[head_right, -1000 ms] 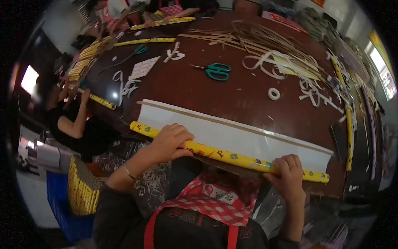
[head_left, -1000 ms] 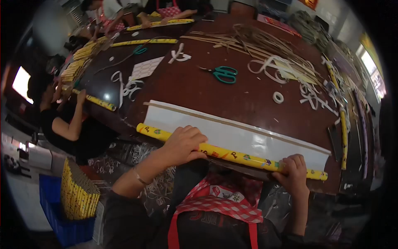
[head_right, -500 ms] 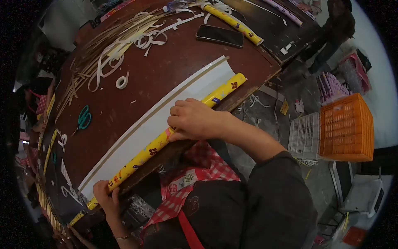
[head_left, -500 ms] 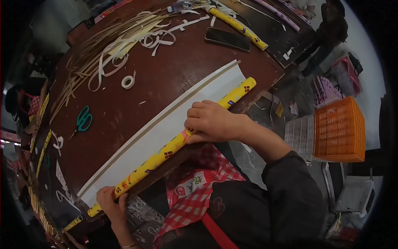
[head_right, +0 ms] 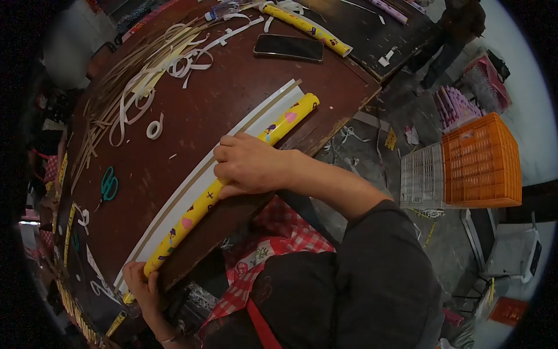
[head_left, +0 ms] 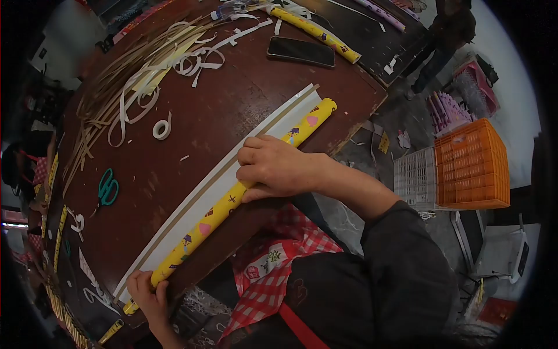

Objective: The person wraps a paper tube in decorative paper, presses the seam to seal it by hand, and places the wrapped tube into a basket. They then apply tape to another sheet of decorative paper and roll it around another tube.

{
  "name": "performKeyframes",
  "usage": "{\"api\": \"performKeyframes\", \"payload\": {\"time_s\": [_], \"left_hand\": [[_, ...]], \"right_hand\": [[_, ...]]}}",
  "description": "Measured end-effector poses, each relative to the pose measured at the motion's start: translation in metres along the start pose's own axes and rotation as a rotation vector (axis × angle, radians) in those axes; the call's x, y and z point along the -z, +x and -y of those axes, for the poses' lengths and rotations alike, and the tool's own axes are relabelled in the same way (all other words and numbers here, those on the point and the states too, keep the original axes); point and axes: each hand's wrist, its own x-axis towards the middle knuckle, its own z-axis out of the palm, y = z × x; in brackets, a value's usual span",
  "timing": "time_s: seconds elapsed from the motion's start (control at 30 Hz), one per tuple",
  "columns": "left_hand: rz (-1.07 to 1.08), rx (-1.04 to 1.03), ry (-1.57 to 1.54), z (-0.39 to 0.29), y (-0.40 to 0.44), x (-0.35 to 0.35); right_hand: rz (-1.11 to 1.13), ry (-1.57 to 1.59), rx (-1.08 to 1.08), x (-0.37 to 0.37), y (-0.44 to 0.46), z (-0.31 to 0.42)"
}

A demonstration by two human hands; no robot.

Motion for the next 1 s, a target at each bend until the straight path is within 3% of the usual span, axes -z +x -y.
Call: {"api": "performKeyframes", "payload": {"time_s": [0.13,0.2,0.3,0.4,0.53,0.63,0.7,1.0], "left_hand": [[0.018,-0.005,0.016,0.014,-0.001,-0.004],[-0.066,0.033,-0.120,0.016,-0.004,-0.009],[0.045,0.004,-0.067,0.003,-0.001,0.002],[-0.037,-0.018,0.013,0.000,-0.001,0.000],[0.015,0.000,-0.002,0.008,-0.005,0.000],[0.018,0.164,-0.118,0.008,-0.006,-0.002],[-0.067,-0.045,-0.055,0.010,-0.002,-0.004],[-0.170,-0.023,0.037,0.000,0.002,-0.004]], "right_hand": [[-0.061,-0.056,-0.025,-0.005,0.002,0.005],[-0.005,-0.071,-0.024,-0.003,0.001,0.003],[0.001,-0.053,-0.018,-0.005,0.000,0.002],[0.002,-0.077,-0.021,0.001,0.000,0.007],[-0.008,-0.054,-0.020,-0.001,-0.004,0.006],[0.013,-0.046,-0.020,-0.001,-0.003,0.004],[0.049,-0.054,-0.046,0.001,-0.002,0.005],[0.020,-0.088,-0.073,0.005,0.005,0.005]]}}
